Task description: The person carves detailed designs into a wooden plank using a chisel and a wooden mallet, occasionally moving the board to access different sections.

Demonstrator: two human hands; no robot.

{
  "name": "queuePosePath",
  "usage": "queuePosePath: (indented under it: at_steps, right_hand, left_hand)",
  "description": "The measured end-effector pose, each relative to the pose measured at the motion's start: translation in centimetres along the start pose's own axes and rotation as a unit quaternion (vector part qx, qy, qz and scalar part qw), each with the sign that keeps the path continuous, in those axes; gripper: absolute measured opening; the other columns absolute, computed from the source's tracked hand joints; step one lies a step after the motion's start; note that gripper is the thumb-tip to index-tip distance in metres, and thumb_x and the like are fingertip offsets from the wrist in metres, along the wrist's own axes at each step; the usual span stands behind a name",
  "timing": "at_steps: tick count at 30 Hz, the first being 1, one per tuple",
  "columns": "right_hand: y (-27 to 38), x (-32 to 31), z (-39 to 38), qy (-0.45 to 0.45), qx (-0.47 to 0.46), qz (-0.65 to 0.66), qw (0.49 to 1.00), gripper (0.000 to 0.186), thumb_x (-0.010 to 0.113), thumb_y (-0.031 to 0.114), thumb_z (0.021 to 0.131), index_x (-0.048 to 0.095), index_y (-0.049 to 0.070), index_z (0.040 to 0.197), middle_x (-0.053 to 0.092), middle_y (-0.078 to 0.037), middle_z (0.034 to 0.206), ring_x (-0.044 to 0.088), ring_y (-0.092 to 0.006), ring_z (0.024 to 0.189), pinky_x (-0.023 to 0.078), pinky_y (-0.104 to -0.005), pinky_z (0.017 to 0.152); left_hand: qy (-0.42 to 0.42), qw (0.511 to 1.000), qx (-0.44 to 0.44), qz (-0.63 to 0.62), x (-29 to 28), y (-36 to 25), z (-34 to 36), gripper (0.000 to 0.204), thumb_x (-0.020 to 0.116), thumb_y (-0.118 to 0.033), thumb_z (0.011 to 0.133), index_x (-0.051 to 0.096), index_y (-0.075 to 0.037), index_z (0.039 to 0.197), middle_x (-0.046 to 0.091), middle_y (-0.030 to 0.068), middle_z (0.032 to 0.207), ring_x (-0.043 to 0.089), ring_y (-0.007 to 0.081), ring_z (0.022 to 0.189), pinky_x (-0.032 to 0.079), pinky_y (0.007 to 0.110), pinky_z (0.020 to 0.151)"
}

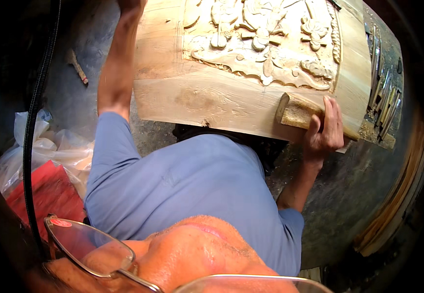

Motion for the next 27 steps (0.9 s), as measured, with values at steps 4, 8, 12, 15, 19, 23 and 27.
queuePosePath:
  at_steps: [4, 8, 12, 15, 19, 23, 27]
  right_hand:
    - [0.0, 0.5, -2.6, 0.036, -0.058, -0.055, 0.996, 0.080, 0.053, 0.072, 0.099, 0.068, 0.003, 0.136, 0.073, -0.016, 0.131, 0.069, -0.0351, 0.122, 0.054, -0.0473, 0.100]
    - [0.7, 0.5, -3.6, 0.036, -0.085, -0.081, 0.992, 0.087, 0.063, 0.076, 0.092, 0.066, 0.004, 0.139, 0.073, -0.016, 0.131, 0.071, -0.0341, 0.119, 0.054, -0.0456, 0.093]
    - [0.5, 0.9, -3.4, 0.036, -0.086, -0.089, 0.992, 0.086, 0.071, 0.073, 0.088, 0.066, 0.004, 0.139, 0.072, -0.016, 0.130, 0.072, -0.0351, 0.116, 0.054, -0.0461, 0.094]
    - [0.7, 0.9, -3.3, 0.035, -0.082, -0.082, 0.993, 0.084, 0.079, 0.067, 0.084, 0.066, 0.004, 0.138, 0.073, -0.017, 0.130, 0.072, -0.0355, 0.116, 0.054, -0.0463, 0.095]
    - [0.6, 0.9, -3.3, 0.039, -0.076, -0.076, 0.994, 0.083, 0.087, 0.059, 0.080, 0.066, 0.005, 0.138, 0.073, -0.016, 0.129, 0.072, -0.0353, 0.116, 0.055, -0.0464, 0.096]
    - [0.7, 0.8, -3.3, 0.034, -0.074, -0.083, 0.993, 0.084, 0.086, 0.061, 0.080, 0.065, 0.005, 0.139, 0.072, -0.016, 0.129, 0.072, -0.0348, 0.115, 0.055, -0.0462, 0.095]
    - [0.5, 0.9, -3.4, 0.029, -0.074, -0.084, 0.993, 0.084, 0.085, 0.062, 0.081, 0.065, 0.006, 0.139, 0.072, -0.015, 0.130, 0.071, -0.0346, 0.115, 0.055, -0.0461, 0.095]
  left_hand:
    - [-0.003, 0.999, -0.034, -0.033, -1.7, -6.8, -9.0, 0.014, 0.068, -0.015, 0.105, 0.064, -0.004, 0.111, 0.072, 0.0069, 0.095, 0.074, 0.0161, 0.085, 0.062, 0.031, 0.078]
    - [0.136, 0.987, 0.063, -0.059, -1.1, -8.8, -15.2, 0.024, 0.059, -0.009, 0.109, 0.047, 0.001, 0.127, 0.073, 0.0285, 0.109, 0.076, 0.0345, 0.103, 0.064, 0.044, 0.095]
    - [0.117, 0.992, 0.006, -0.051, -1.2, -9.1, -18.6, 0.023, 0.060, -0.009, 0.108, 0.047, 0.001, 0.125, 0.071, 0.0288, 0.115, 0.074, 0.0377, 0.107, 0.063, 0.047, 0.097]
    - [0.076, 0.996, -0.003, -0.055, -1.9, -8.7, -20.2, 0.023, 0.061, -0.009, 0.108, 0.047, 0.001, 0.124, 0.071, 0.0283, 0.113, 0.074, 0.0379, 0.107, 0.062, 0.048, 0.098]
    - [0.064, 0.996, -0.004, -0.060, -1.5, -8.3, -21.6, 0.023, 0.061, -0.008, 0.108, 0.047, 0.002, 0.123, 0.071, 0.0279, 0.113, 0.074, 0.0380, 0.106, 0.062, 0.048, 0.099]
    - [0.067, 0.996, 0.003, -0.060, -1.3, -8.3, -22.0, 0.021, 0.060, -0.006, 0.107, 0.048, 0.001, 0.123, 0.071, 0.0280, 0.115, 0.074, 0.0383, 0.108, 0.061, 0.048, 0.101]
    - [0.071, 0.994, -0.004, -0.081, -1.1, -8.1, -22.3, 0.022, 0.061, -0.004, 0.107, 0.049, 0.001, 0.125, 0.070, 0.0258, 0.119, 0.072, 0.0342, 0.113, 0.058, 0.045, 0.103]
Point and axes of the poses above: each hand's wrist, its own z-axis towards the middle knuckle, its own x-axis out of the palm, y = z × x, the point moved 9 cm from there along z, towards the middle knuckle
